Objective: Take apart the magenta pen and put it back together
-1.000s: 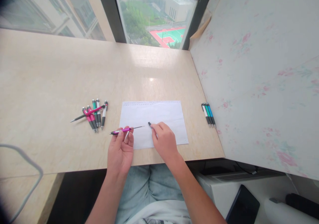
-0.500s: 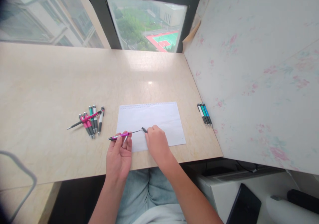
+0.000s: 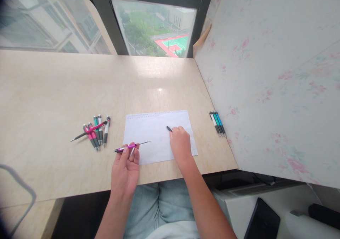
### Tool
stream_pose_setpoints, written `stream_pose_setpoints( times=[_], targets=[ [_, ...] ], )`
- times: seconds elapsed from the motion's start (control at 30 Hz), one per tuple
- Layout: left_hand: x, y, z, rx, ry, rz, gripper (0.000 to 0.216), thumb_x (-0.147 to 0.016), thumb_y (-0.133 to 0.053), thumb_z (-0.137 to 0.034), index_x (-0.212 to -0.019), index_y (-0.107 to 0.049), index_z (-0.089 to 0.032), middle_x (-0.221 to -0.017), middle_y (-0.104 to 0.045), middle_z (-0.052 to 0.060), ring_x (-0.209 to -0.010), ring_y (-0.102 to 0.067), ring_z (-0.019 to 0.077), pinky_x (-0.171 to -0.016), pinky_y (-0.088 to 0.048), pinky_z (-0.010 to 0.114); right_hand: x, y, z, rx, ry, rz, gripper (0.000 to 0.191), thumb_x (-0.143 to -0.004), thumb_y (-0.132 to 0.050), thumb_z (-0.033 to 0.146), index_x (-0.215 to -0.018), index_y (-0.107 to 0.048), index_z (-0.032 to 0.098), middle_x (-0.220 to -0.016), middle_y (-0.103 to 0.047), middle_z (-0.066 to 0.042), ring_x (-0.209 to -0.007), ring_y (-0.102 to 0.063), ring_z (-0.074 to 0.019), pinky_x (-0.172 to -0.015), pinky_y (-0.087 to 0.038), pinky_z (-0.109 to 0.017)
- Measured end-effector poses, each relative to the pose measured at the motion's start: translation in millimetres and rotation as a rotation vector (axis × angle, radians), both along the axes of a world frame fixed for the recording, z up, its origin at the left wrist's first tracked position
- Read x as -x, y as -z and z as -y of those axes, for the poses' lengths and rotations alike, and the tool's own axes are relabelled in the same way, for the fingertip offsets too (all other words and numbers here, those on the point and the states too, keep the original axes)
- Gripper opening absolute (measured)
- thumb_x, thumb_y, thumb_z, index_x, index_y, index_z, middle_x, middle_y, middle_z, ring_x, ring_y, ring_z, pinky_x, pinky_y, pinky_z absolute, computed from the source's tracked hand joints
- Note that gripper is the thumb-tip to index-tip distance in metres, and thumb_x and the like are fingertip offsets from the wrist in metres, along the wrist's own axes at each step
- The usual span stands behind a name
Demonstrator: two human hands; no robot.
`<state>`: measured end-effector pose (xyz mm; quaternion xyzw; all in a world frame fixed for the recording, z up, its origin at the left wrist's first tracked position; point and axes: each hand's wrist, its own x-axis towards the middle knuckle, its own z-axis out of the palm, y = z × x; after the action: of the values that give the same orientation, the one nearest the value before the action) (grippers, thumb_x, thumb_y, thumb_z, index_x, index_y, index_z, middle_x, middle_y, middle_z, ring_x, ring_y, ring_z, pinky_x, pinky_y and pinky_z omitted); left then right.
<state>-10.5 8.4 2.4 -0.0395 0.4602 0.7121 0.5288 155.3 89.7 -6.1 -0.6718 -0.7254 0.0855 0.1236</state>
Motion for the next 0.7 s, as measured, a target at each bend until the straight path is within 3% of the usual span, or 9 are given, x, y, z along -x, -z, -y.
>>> stream_pose_setpoints(
  times=[0.17,0.33,0.53,0.7],
  targets=[
    [-5,-2.5,-6,-0.022,0.019,-0.025,0.018,-0.077,-0.068,-0.015,-0.094,-0.061,-0.016,-0.096,-0.070,0.007,-0.093,-0.068,0.0174,-0.075,-0.055,0.020,-4,-3.6,7,-0.044,0.031,-0.199,0.010,-0.085,-0.059,0.021,-0.082,-0.068,0.018,-0.077,-0.067,-0.005,-0.069,-0.061,-0.0188,-0.065,-0.042,-0.030],
    [-16,-1.0,-14,-0.025,0.045,-0.001,0.020,-0.076,-0.070,-0.015,-0.094,-0.061,-0.016,-0.095,-0.070,0.006,-0.090,-0.069,0.0162,-0.077,-0.055,0.021,-7,-9.2,17,-0.106,0.114,-0.624,0.014,-0.083,-0.061,0.031,-0.079,-0.071,0.021,-0.083,-0.068,-0.005,-0.075,-0.060,-0.0183,-0.063,-0.045,-0.029],
    [-23,-1.0,-12,-0.036,0.080,0.007,0.022,-0.075,-0.071,-0.016,-0.095,-0.061,-0.017,-0.099,-0.069,0.006,-0.093,-0.068,0.0169,-0.079,-0.055,0.023,0,-10.7,29,0.115,0.250,-1.219,0.018,-0.078,-0.066,0.036,-0.082,-0.071,0.019,-0.072,-0.068,-0.002,-0.061,-0.057,-0.0144,-0.052,-0.044,-0.025],
    [-23,0.4,-10,-0.042,0.088,-0.002,0.024,-0.075,-0.071,-0.017,-0.096,-0.060,-0.018,-0.099,-0.069,0.005,-0.095,-0.068,0.0171,-0.079,-0.054,0.022,8,-12.0,36,0.176,0.255,-1.375,0.015,-0.075,-0.071,0.032,-0.082,-0.073,0.019,-0.072,-0.070,-0.004,-0.060,-0.056,-0.0129,-0.051,-0.044,-0.024]
  ],
)
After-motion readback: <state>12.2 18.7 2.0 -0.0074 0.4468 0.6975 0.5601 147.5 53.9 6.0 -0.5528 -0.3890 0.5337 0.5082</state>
